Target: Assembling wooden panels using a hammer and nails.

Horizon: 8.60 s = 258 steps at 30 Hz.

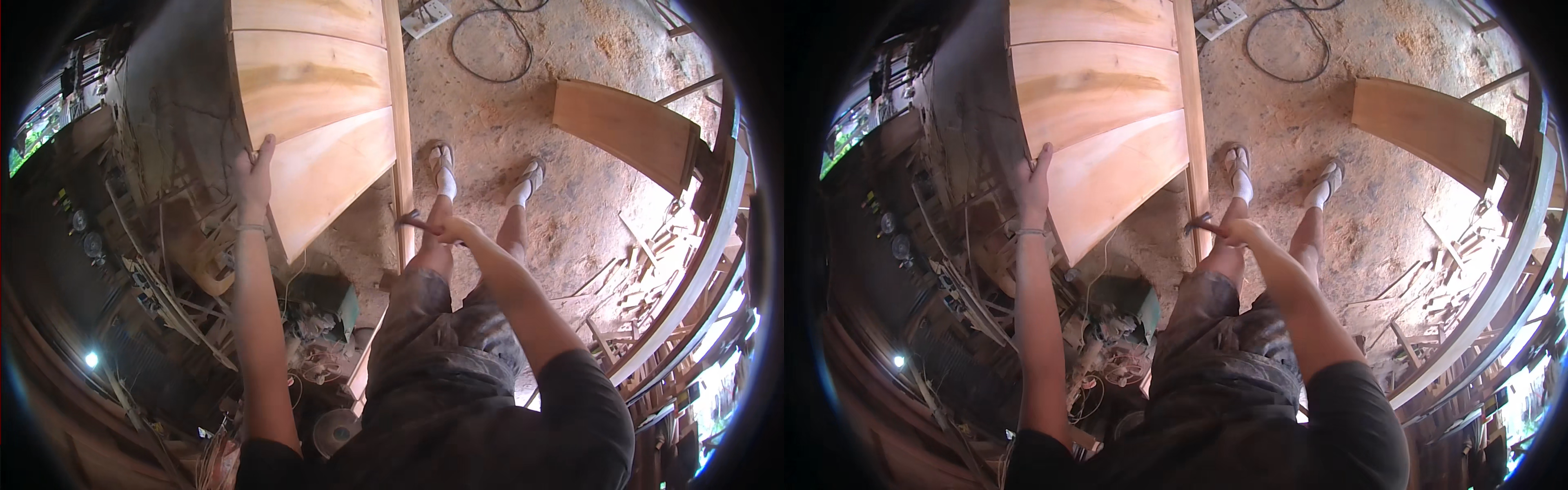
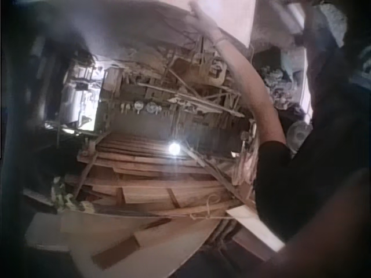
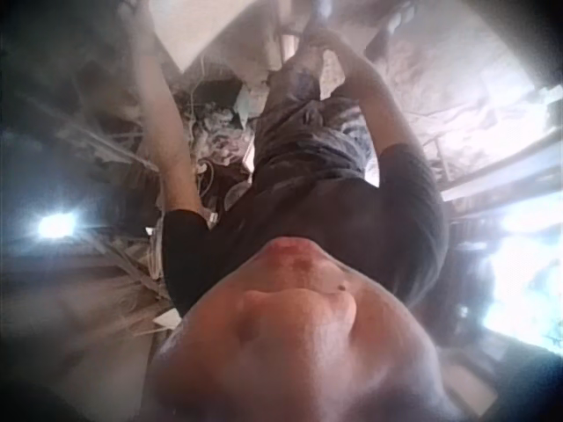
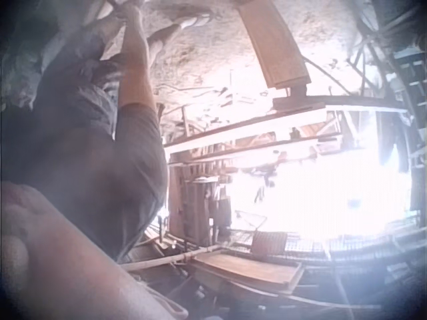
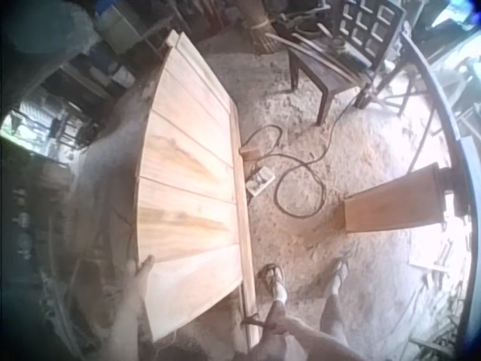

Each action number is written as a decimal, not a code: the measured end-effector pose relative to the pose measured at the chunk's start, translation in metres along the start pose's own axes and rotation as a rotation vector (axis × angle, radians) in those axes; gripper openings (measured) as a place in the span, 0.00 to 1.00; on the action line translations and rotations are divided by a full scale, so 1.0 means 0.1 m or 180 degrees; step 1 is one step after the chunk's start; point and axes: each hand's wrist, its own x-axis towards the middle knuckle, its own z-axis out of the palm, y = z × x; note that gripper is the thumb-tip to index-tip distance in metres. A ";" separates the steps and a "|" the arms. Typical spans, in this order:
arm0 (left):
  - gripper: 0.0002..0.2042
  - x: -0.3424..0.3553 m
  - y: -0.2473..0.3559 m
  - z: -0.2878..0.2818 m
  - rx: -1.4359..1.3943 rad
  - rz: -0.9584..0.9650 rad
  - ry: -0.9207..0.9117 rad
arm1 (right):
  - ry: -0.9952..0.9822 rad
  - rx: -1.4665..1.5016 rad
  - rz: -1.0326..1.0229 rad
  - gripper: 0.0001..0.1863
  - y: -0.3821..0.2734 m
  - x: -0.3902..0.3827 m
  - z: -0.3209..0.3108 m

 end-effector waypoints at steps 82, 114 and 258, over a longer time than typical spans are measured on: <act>0.23 -3.49 1.69 1.34 0.0790 -0.0457 -0.2415 | 0.4935 0.1230 0.1343 0.25 3.47 -4.66 -2.42; 0.18 -4.53 1.22 1.27 -0.0486 -0.1244 -0.0908 | 0.2897 0.1102 0.1500 0.25 2.70 -3.06 -3.68; 0.46 -2.00 -0.91 -0.14 0.0826 -0.0462 -0.0425 | 0.4204 0.1081 0.4236 0.25 4.19 -6.43 -0.34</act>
